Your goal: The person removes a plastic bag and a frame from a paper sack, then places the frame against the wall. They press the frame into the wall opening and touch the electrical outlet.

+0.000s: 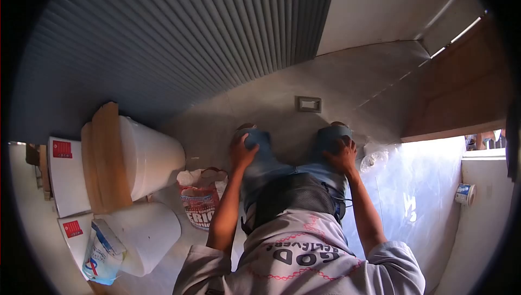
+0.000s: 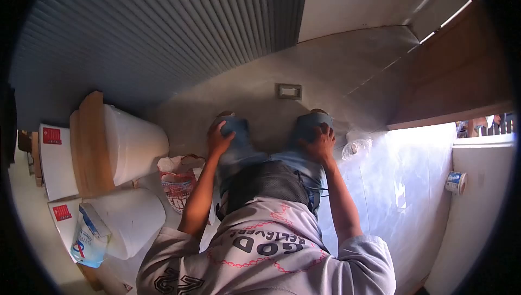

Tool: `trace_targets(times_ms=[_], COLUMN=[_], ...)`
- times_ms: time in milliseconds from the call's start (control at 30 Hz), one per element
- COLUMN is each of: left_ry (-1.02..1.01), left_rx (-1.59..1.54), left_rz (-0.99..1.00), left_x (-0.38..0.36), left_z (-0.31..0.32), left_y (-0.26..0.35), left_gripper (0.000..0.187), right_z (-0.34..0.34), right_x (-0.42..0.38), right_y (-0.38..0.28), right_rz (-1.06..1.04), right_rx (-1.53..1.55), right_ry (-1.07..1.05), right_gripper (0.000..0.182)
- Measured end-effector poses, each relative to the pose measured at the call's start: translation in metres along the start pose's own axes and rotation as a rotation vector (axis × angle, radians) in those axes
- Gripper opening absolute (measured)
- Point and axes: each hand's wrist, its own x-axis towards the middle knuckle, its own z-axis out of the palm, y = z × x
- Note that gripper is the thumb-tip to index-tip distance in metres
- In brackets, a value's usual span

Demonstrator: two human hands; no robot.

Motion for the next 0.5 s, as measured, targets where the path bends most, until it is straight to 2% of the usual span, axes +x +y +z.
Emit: trace_targets(times_ms=[267, 333, 367, 433, 467, 500], left_ry=[0.063, 0.025, 0.014, -0.168, -0.183, -0.221], left_rx=[0.156, 0.172, 0.172, 0.015, 0.011, -0.038], left_rz=[0.008, 0.317, 0.319, 0.366, 0.362, 0.377], left_x=[0.0, 0.011, 0.017, 0.034, 0.045, 0.059], left_z=[0.006, 0.002, 0.005, 0.014, 0.023, 0.036], left_y=[0.009, 0.011, 0.015, 0.034, 0.042, 0.049], left_gripper=[0.059, 0.061, 0.061, 0.062, 0.062, 0.064], right_z=[0.011, 0.012, 0.012, 0.012, 0.016, 0.029], right_x=[0.017, 0.025, 0.033, 0.058, 0.072, 0.087], right_y=[0.012, 0.015, 0.018, 0.035, 0.045, 0.06], right_rz=[0.037, 0.047, 0.057, -0.201, -0.188, -0.294], right_rx=[-0.002, 0.008, 0.008, 0.236, 0.233, 0.157], right_ry=[0.048, 0.066, 0.062, 0.062, 0.053, 0.069], right_gripper=[0.069, 0.066, 0.066, 0.064, 0.064, 0.066])
